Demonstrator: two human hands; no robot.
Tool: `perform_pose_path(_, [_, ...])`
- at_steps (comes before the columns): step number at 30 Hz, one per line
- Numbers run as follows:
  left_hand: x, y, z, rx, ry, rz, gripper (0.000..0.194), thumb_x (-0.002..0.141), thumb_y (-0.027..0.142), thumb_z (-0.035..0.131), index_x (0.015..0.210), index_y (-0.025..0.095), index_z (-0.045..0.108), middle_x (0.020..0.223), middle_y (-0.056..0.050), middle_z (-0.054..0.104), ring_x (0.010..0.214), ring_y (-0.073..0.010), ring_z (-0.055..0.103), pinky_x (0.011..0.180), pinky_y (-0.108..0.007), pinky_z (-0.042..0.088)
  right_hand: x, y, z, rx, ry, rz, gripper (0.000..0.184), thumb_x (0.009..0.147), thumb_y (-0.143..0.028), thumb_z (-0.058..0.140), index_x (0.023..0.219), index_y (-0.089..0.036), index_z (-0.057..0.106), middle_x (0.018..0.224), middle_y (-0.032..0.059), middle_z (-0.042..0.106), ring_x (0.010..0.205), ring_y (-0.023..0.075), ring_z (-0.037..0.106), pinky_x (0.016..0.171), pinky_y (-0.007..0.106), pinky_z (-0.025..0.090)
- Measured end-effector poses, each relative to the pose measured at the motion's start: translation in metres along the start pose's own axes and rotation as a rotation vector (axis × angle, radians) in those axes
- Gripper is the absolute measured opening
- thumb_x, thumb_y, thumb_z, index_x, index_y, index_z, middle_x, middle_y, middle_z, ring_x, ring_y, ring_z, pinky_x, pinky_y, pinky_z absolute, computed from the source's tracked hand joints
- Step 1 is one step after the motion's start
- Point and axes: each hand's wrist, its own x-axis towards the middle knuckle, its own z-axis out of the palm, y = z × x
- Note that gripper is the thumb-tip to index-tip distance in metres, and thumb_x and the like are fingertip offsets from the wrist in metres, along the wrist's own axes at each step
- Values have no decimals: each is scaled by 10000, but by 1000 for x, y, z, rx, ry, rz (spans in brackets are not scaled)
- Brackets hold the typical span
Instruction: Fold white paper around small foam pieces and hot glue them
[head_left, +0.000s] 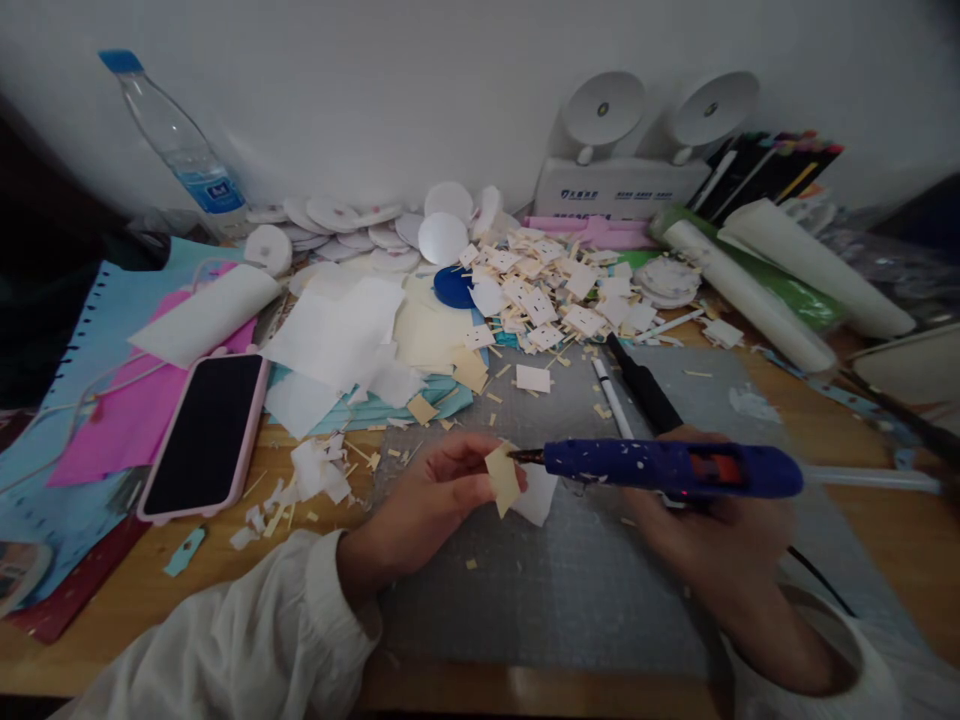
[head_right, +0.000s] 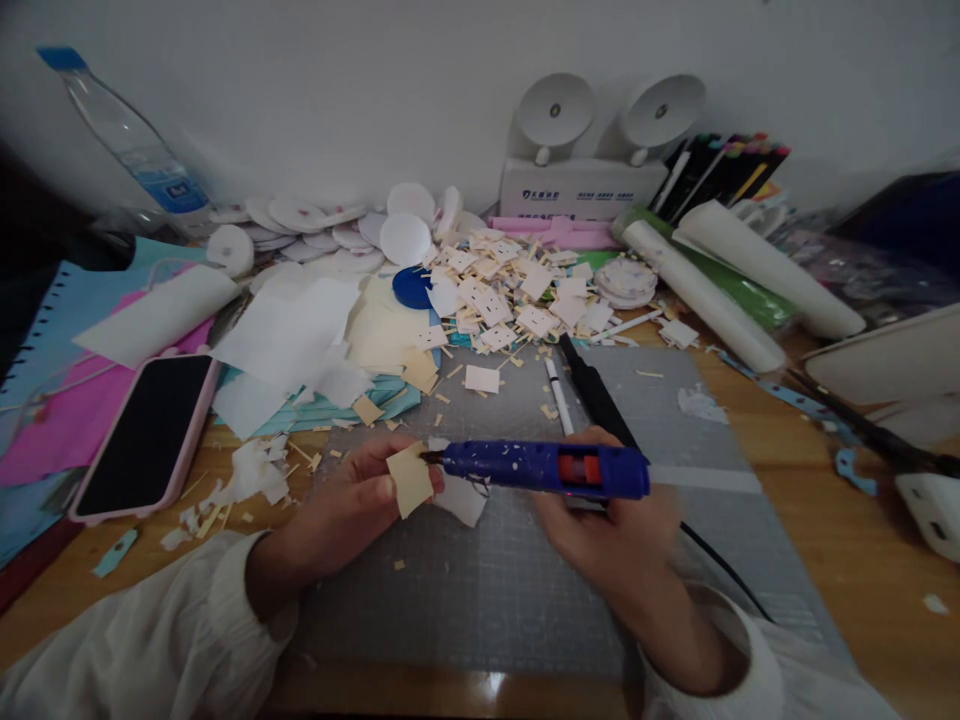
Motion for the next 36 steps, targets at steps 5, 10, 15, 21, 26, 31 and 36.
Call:
perform_pose_path(5, [1, 0, 0, -58, -43, 8, 271, 662, 270, 804, 915, 228, 715, 838, 14, 720, 793, -112, 648, 753, -212, 466, 5, -4, -2, -90, 94, -132, 179, 737, -403, 581, 707, -228, 554, 440, -40, 537, 378, 146, 529, 386, 245, 401])
perform_pose_path(10, [1, -1, -1, -66, -27, 25, 260, 665, 249, 801, 909, 212, 720, 845, 8, 714, 777, -110, 643, 751, -217, 468, 9, -3, -4, -93, 125, -244, 146, 739, -355, 579, 728, -210, 572, 444, -40, 552, 367, 138, 541, 372, 228, 401])
perform_pose_path(15, [1, -2, -2, -63, -37, 23, 262, 680, 256, 791, 927, 210, 718, 877, -3, 715, 790, -117, 639, 754, -225, 466, 9, -1, -4, -80, 137, -293, 151, 744, -355, 565, 723, -205, 559, 473, -28, 562, 380, 137, 546, 375, 223, 399])
perform_pose_path(21, [3, 0, -1, -73, -59, 35, 243, 698, 252, 778, 927, 194, 718, 870, -13, 715, 790, -118, 633, 747, -220, 467, 10, -2, -4, -46, 132, -288, 152, 751, -352, 557, 701, -209, 546, 481, -30, 553, 364, 119, 521, 360, 214, 385])
perform_pose_path(26, [2, -1, -1, -83, -56, 26, 240, 706, 254, 771, 932, 199, 711, 869, -12, 714, 793, -120, 633, 737, -219, 465, 10, 0, -5, -4, 89, -306, 86, 732, -295, 552, 693, -227, 519, 468, -48, 523, 347, 108, 494, 341, 211, 362])
perform_pose_path(31, [2, 1, 0, -84, -45, 24, 231, 697, 252, 778, 908, 186, 712, 855, -18, 703, 772, -119, 621, 717, -221, 459, 9, 1, -4, 52, 79, -302, 78, 714, -279, 577, 712, -233, 515, 493, -53, 518, 354, 105, 484, 344, 218, 356])
perform_pose_path(36, [3, 1, 0, -85, -17, 11, 251, 683, 261, 788, 904, 174, 708, 842, -22, 693, 789, -126, 615, 733, -228, 451, 9, 1, -4, 109, 58, -276, 89, 701, -293, 579, 700, -231, 515, 502, -44, 524, 378, 117, 504, 360, 226, 376])
